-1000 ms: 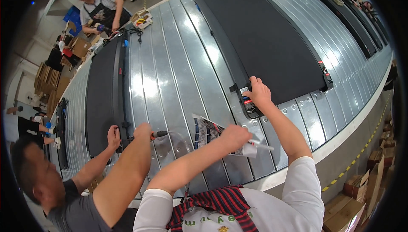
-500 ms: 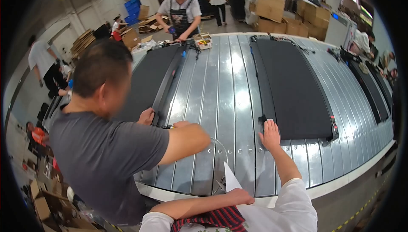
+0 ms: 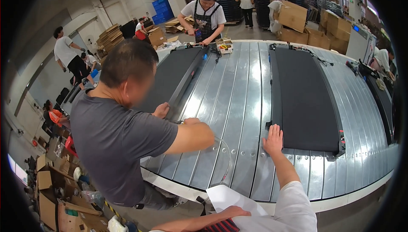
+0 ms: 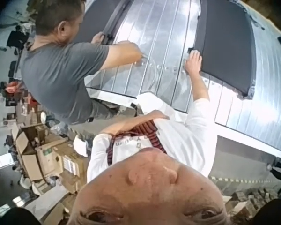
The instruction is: Applying warning and informational stickers to treadmills on a factory assembly line.
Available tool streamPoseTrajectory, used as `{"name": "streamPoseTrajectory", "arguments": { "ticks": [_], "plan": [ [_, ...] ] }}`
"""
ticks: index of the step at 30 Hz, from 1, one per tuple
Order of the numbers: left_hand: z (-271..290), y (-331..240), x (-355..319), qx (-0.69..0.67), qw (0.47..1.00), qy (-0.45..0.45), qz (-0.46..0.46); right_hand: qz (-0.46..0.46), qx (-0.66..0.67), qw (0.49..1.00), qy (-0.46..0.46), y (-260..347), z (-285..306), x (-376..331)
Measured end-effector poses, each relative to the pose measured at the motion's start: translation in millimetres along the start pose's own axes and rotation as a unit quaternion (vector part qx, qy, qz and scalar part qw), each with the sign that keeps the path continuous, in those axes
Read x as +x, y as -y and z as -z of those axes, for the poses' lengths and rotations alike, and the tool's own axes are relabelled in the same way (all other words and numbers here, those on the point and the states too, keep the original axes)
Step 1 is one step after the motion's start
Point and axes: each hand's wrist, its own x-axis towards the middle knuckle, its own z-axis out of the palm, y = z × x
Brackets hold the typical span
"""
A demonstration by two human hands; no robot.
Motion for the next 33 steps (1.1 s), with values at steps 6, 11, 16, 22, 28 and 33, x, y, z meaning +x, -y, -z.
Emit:
{"name": "streamPoseTrajectory", "arguments": {
  "ticks": [6, 11, 16, 22, 28, 33],
  "plan": [
    [-10.8, -9.8, 27.5, -0.061, 0.995, -0.03, 0.072, 0.006, -0.025, 0.999, 0.03, -9.8, -3.9, 1.1],
    [-5.1, -43.5, 49.8, -0.066, 0.993, -0.05, 0.079, 0.057, 0.062, 0.996, 0.013, -26.5, -5.7, 2.2],
    [-2.9, -63.8, 69.1, -0.013, 0.997, -0.049, 0.058, 0.119, 0.127, 0.984, 0.022, -39.0, -1.8, 13.5],
    [-14.5, -67.4, 70.2, 0.005, 0.989, -0.147, 0.025, 0.12, 0.115, 0.985, 0.033, -41.2, -2.6, 19.7],
    [-26.7, -60.2, 58.7, -0.029, 0.981, -0.189, 0.033, 0.115, 0.144, 0.983, -0.001, -45.7, -7.2, 12.1],
    [-26.4, -62.7, 21.3, -0.089, 0.915, -0.392, -0.031, 0.128, 0.123, 0.984, 0.011, -41.9, 6.9, -0.2]
  ]
}}
